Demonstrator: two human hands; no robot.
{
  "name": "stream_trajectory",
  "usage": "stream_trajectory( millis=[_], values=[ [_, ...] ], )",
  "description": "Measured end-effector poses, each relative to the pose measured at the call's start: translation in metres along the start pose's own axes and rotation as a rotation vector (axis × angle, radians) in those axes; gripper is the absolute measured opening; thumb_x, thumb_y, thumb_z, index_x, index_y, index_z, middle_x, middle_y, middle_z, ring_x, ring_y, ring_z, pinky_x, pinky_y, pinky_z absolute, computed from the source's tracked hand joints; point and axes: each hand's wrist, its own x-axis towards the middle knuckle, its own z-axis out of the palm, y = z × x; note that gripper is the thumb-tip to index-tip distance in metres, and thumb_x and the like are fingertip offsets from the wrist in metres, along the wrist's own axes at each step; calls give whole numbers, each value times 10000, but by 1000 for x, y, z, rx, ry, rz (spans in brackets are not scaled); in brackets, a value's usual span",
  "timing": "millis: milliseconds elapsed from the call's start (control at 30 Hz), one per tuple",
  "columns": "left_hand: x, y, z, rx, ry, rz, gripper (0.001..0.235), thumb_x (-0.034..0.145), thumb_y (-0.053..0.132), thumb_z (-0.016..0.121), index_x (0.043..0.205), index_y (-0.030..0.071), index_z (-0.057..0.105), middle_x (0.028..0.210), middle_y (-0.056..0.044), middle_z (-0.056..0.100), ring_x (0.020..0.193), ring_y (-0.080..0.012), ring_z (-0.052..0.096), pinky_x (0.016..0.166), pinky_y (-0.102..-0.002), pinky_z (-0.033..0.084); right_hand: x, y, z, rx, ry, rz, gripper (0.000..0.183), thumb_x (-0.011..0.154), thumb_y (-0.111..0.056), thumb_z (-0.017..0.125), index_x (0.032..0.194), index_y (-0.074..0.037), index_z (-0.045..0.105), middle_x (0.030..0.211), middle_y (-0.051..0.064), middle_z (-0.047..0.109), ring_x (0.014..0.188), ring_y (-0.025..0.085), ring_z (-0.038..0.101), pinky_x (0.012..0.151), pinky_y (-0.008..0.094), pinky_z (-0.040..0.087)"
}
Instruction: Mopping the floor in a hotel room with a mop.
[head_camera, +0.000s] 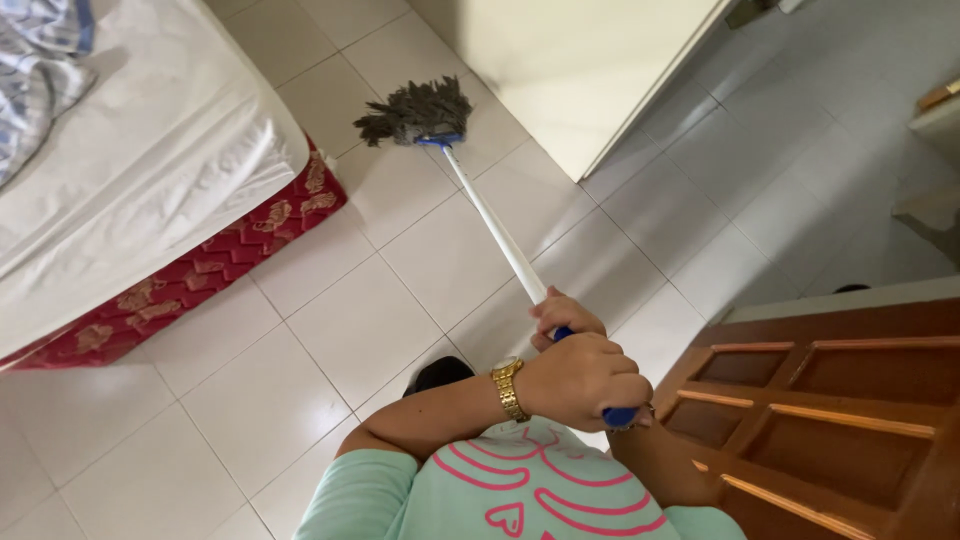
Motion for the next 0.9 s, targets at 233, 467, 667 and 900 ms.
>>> stream_trajectory(
  millis=[233,467,667,900],
  values=[
    [-2,-99,-4,71,-17,-21,259,899,274,754,863,76,591,735,-83,613,691,-285,638,673,-418,500,45,49,-12,57,27,168,242,924,22,716,1100,-79,584,1200,71,630,1317,222,570,1254,460,379],
    [-29,-250,-3,242,-221,-146,328,633,158,781,894,79,599,824,-107,649,770,-323,653,725,-466,499,90,185,-31,-17,17,342,260,882,9,720,1083,-78,580,1270,76,643,1356,213,537,1252,414,327],
    [13,-316,-33,194,-269,-90,275,696,132,771,915,104,609,817,-77,638,773,-297,649,763,-445,518,159,225,-65,14,-15,309,221,905,-14,746,1022,-82,571,1237,75,661,1316,200,572,1293,436,262],
    [60,-360,-13,67,-307,-6,257,740,192,786,884,96,597,801,-91,632,777,-316,660,753,-444,523,157,253,-104,88,118,458,214,896,-40,774,1011,-98,603,1198,56,665,1290,191,576,1301,424,265]
  ],
)
